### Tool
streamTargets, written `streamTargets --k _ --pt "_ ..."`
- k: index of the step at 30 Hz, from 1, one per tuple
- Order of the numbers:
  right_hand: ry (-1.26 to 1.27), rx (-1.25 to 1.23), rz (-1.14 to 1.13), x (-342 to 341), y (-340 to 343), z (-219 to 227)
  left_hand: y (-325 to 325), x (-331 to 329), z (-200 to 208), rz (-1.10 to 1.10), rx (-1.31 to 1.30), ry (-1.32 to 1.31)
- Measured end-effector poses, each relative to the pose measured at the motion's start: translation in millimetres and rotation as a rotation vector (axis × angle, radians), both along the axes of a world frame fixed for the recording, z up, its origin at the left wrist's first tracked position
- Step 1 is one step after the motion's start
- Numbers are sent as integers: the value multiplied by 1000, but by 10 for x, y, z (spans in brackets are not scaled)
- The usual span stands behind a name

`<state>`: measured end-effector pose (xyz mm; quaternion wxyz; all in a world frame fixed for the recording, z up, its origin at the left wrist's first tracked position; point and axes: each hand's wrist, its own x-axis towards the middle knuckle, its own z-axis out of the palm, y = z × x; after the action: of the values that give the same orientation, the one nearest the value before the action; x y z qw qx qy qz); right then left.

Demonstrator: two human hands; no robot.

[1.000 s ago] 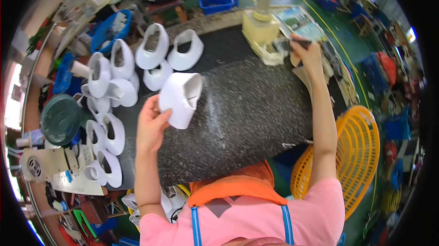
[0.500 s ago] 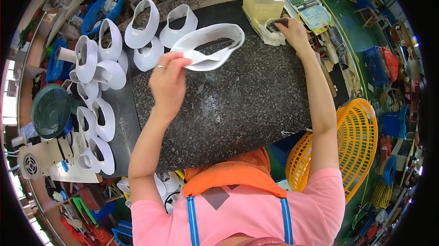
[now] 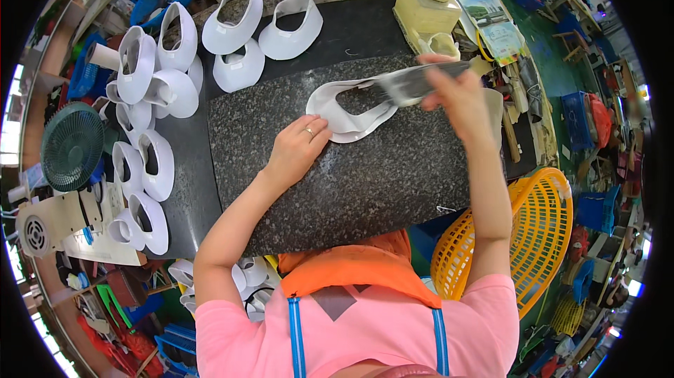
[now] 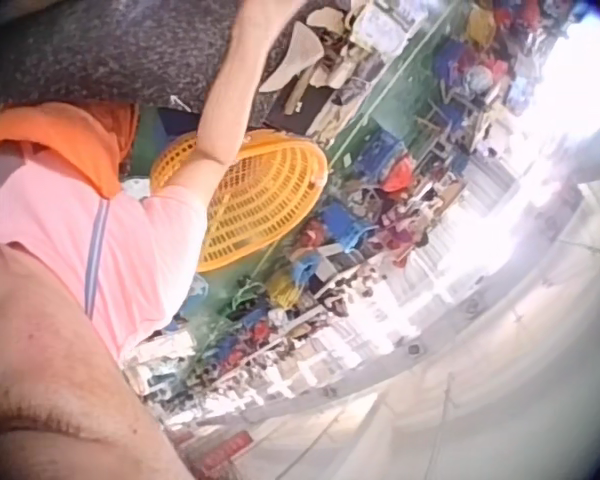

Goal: Applying glue to white shoe heel components and internal padding layers using a brush and specialized dispenser.

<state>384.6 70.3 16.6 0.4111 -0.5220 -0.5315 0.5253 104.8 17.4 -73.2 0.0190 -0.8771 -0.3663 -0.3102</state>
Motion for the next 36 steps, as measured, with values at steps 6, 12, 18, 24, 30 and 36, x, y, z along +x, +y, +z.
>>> streamTargets --k 6,12,18,24,30,36 --pt "-548 681 364 -841 65 -551 4 11 -66 17 -5 -78" --pt "-570 711 437 -862 -4 -502 -3 -3 -113 76 113 -47" --pt "-589 177 684 -723 161 9 -23 -31 -163 115 76 -22" --pt "-453 455 832 -620 251 -76 -27 -19 -144 100 86 6" --pt "-507 605 665 -914 147 -359 -21 -6 -144 92 104 -45" --pt "-809 770 320 -1016 16 -570 37 24 -69 95 121 -50"
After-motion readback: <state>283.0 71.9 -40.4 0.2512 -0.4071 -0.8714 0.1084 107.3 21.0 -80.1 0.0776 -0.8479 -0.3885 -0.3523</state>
